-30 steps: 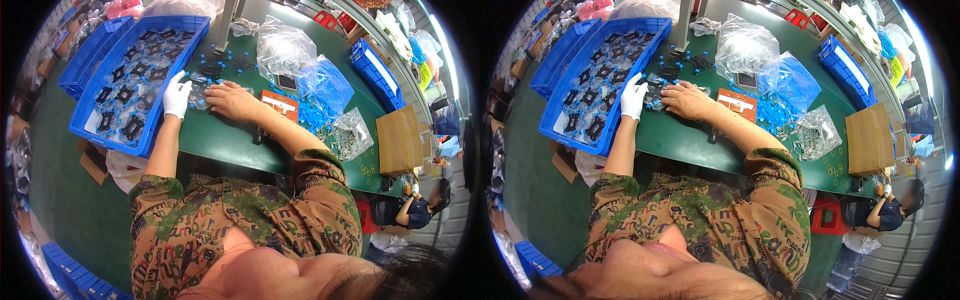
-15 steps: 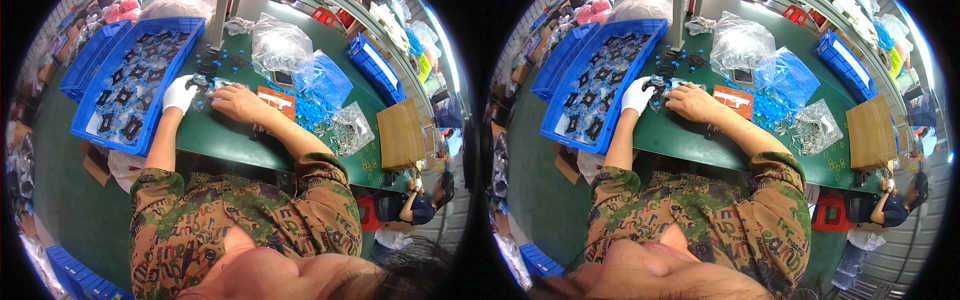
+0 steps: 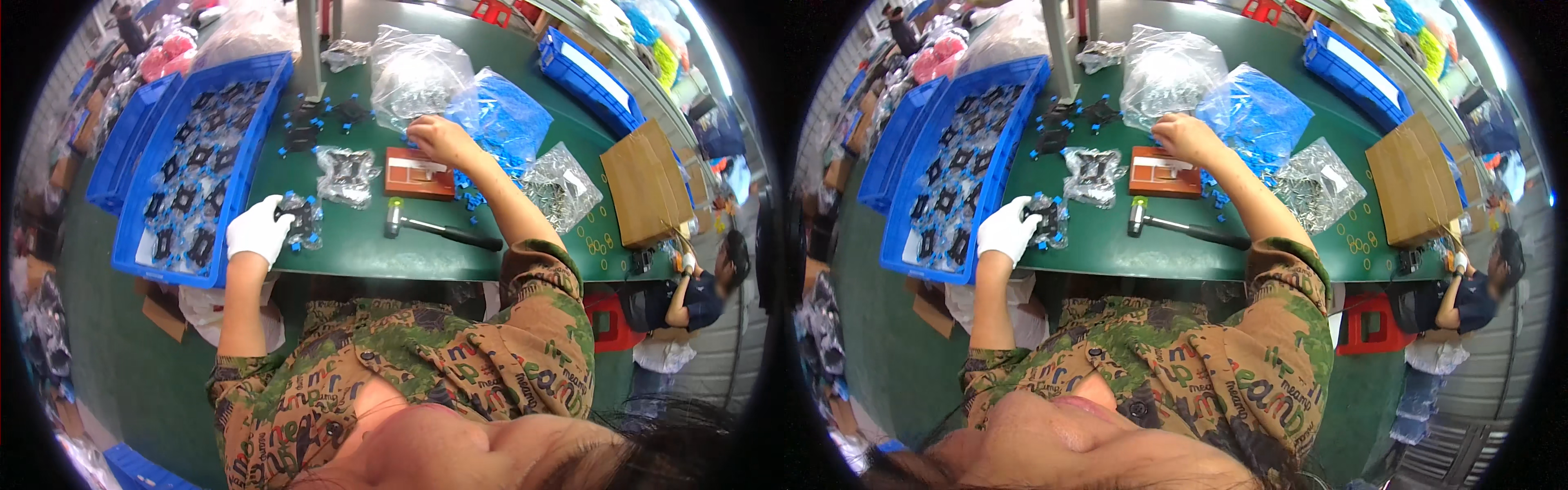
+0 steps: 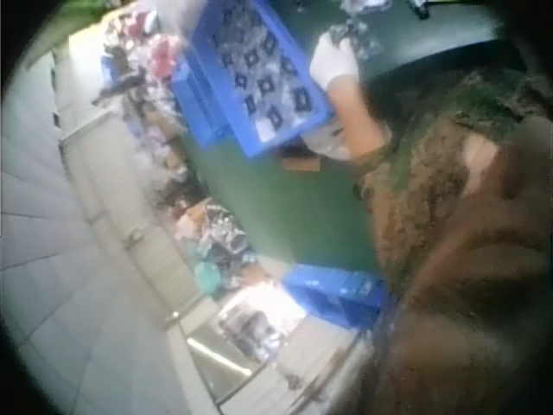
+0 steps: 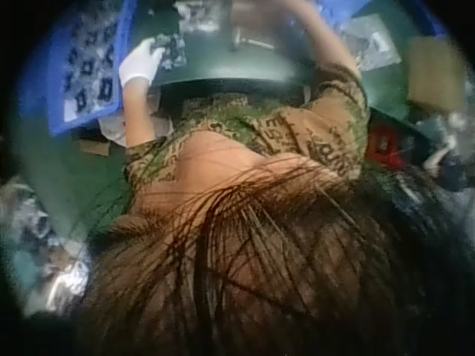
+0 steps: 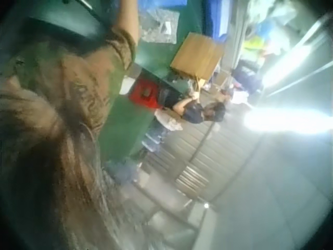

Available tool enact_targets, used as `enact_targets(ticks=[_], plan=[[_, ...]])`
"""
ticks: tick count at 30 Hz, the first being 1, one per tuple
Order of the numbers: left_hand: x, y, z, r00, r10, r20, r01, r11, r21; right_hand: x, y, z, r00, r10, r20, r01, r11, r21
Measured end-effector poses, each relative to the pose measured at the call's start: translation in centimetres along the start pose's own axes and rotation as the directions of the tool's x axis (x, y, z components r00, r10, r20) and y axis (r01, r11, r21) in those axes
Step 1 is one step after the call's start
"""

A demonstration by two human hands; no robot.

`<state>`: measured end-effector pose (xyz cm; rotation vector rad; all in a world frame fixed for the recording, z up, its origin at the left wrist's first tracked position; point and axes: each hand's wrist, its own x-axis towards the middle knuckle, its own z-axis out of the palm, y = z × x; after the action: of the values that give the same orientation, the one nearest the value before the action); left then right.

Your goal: The person assembles small electronic components at a factory workstation. They pick up black plastic frames from a blue bin, insert blue plastic pieces and metal pins into the frames, and use a hammer to secure the pins. The person then places the assembled units into a clear plastic bag.

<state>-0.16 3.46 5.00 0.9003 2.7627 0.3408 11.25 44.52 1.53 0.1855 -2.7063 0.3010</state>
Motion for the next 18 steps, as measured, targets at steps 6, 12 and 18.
enact_targets(ticks=[6,12,18], plan=[[5.2,1.2,-3.2,0.942,0.225,-0.249,-0.199,0.972,0.124,0.8,7.7,1.6,0.919,0.39,0.055,-0.374,0.909,-0.185],[15.2,0.5,-1.5,0.896,0.368,-0.248,-0.302,0.915,0.267,4.0,7.5,5.3,0.908,0.377,-0.183,-0.416,0.86,-0.296],[19.3,0.9,-1.6,0.947,0.32,-0.033,-0.297,0.909,0.291,3.8,9.2,4.8,0.889,0.436,-0.142,-0.455,0.879,-0.146]])
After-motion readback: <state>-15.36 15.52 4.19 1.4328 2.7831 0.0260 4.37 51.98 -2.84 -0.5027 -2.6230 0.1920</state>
